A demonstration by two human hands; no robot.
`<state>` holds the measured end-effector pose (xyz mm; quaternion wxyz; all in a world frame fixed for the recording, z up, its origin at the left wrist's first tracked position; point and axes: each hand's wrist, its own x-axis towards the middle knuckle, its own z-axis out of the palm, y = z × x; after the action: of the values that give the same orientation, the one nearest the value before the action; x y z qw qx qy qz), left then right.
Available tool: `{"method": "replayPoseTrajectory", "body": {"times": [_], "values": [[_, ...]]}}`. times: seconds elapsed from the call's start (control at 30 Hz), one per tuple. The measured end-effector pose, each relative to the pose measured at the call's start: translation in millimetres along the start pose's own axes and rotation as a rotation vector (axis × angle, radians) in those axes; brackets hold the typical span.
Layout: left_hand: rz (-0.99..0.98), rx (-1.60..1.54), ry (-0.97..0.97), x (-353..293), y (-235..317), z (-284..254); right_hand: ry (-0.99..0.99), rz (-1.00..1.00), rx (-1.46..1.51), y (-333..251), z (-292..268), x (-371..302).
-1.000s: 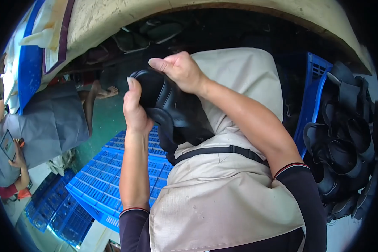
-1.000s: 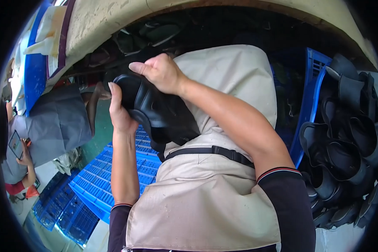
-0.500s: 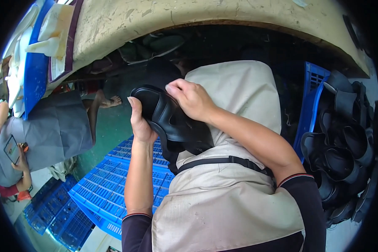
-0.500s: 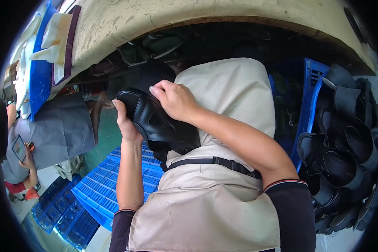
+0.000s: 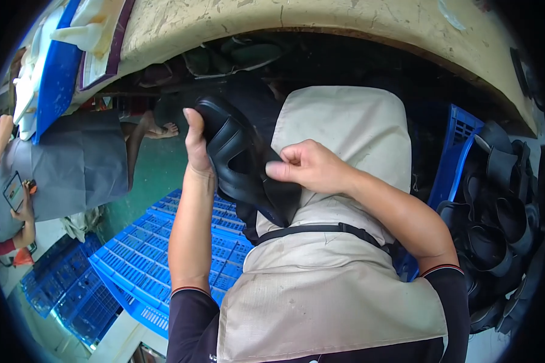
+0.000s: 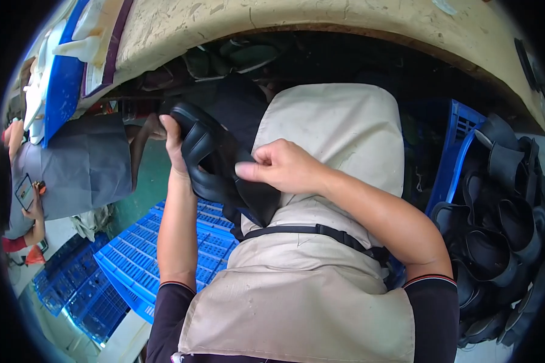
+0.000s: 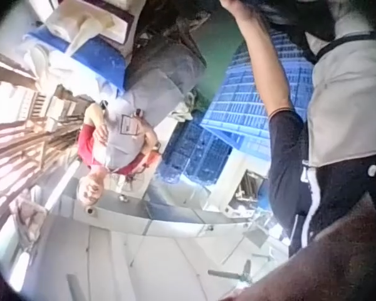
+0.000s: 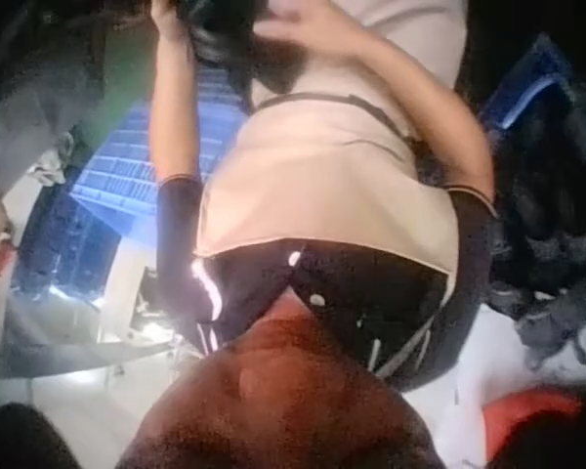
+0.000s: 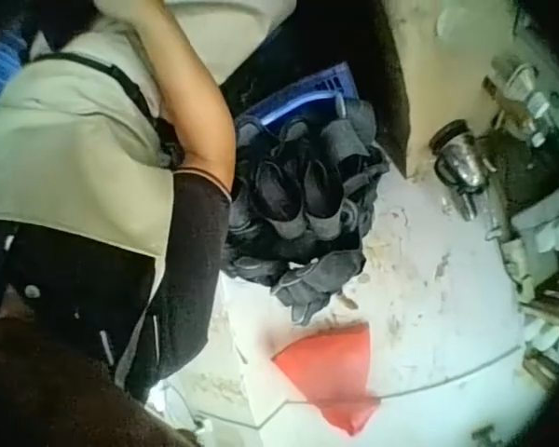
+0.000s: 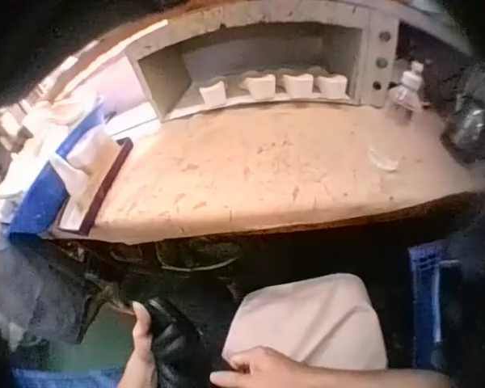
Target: Fit shoe uppers onto soles and apply adhesive or finish.
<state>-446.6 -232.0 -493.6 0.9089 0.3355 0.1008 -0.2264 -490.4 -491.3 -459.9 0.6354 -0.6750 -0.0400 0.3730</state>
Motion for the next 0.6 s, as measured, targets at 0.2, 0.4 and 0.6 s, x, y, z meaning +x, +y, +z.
{"method": "replayPoseTrajectory", "body": {"times": [0.2,0.4,0.6], "values": [[-0.072,-0.117,-0.087,-2,-20,-28,-0.282,0.098,0.142,2,3,6],[-0.057,-0.087,0.031,-18,-30,-24,-0.406,0.177,0.016,18,1,10],[-0.039,-0.018,0.039,-17,-27,-37,-0.433,0.206,-0.143,27,8,18]]}}
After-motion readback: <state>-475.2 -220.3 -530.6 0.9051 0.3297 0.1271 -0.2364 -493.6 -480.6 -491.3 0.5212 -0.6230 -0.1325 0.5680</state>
